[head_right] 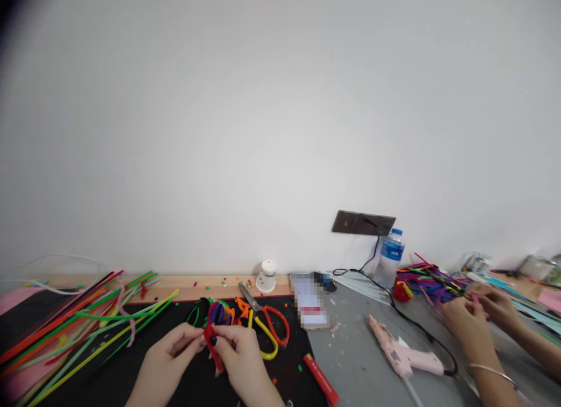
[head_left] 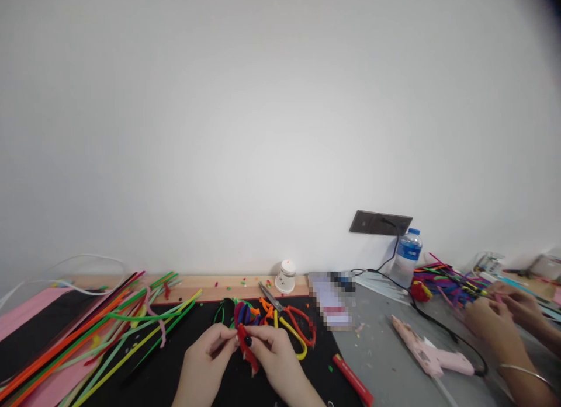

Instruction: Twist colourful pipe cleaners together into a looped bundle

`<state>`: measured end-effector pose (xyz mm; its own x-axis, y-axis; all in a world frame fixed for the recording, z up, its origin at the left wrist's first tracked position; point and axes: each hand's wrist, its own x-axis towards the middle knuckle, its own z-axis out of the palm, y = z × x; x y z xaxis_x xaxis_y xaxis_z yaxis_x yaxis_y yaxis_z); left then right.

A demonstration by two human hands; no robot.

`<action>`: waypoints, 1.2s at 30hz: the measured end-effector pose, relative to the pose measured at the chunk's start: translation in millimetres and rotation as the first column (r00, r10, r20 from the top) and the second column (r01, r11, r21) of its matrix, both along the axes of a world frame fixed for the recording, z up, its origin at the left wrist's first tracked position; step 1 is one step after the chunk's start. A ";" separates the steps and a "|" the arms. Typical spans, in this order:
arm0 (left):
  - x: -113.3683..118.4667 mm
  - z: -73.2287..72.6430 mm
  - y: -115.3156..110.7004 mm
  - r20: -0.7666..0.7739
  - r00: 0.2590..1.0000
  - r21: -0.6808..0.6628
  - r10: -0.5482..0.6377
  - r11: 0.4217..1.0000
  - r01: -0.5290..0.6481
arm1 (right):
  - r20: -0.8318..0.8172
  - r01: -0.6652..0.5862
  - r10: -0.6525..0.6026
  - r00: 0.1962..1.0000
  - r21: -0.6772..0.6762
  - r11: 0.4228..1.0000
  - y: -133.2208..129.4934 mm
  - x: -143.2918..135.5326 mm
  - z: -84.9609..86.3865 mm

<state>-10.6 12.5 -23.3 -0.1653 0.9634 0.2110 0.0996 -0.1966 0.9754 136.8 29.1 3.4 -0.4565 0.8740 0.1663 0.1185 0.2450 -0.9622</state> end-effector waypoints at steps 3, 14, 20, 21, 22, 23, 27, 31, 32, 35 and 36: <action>-0.5 0.0 -1.3 -0.063 0.998 0.028 0.014 1.000 -0.012 | 0.008 0.025 -0.026 1.000 0.042 0.999 0.5 -0.9 -2.2; -1.5 -0.3 -2.7 -0.118 0.993 0.116 0.024 0.993 -0.010 | 0.162 0.029 -0.076 0.984 0.276 0.961 -4.6 0.7 7.7; 1.3 2.5 -2.5 0.003 1.000 0.107 -0.013 0.994 0.012 | 0.147 0.065 -0.112 0.983 0.294 0.954 -2.4 -0.8 -6.7; 2.1 3.6 -2.1 0.046 0.999 0.093 -0.012 0.996 0.007 | 0.130 0.082 -0.125 0.984 0.292 0.953 -1.9 -0.7 -7.6; 2.9 4.3 -1.5 0.089 0.996 0.081 -0.003 0.997 -0.004 | 0.117 0.100 -0.140 0.983 0.297 0.950 -1.7 -0.5 -7.3; 3.7 4.7 -0.9 0.125 0.992 0.073 0.010 0.997 -0.020 | 0.105 0.115 -0.154 0.982 0.309 0.944 -1.9 -0.1 -5.6; 8.4 2.0 -0.8 0.171 0.985 0.062 -0.040 0.998 0.029 | 0.057 0.123 -0.158 0.986 0.392 0.912 -7.5 0.4 8.6; 12.8 -1.9 -4.3 0.185 0.971 0.018 -0.152 0.988 0.151 | 0.018 0.068 -0.085 0.996 0.441 0.895 -13.7 -3.9 13.8; 13.1 -1.6 -4.9 0.185 0.969 0.009 -0.162 0.987 0.163 | 0.013 0.062 -0.076 0.997 0.445 0.893 -14.0 -5.3 12.4; 12.6 2.7 -5.2 0.203 0.959 -0.008 -0.196 0.979 0.202 | 0.005 0.084 -0.095 0.995 0.431 0.898 -13.2 -8.2 6.7; 12.4 4.3 -5.0 0.214 0.955 -0.013 -0.207 0.977 0.215 | 0.006 0.092 -0.105 0.994 0.426 0.900 -12.8 -8.6 5.6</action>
<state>1.8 7.5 -19.1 0.0054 0.9874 0.1582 -0.1480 -0.1557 0.9767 128.1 16.3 9.0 -0.3818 0.7639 0.5203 0.1884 0.6154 -0.7654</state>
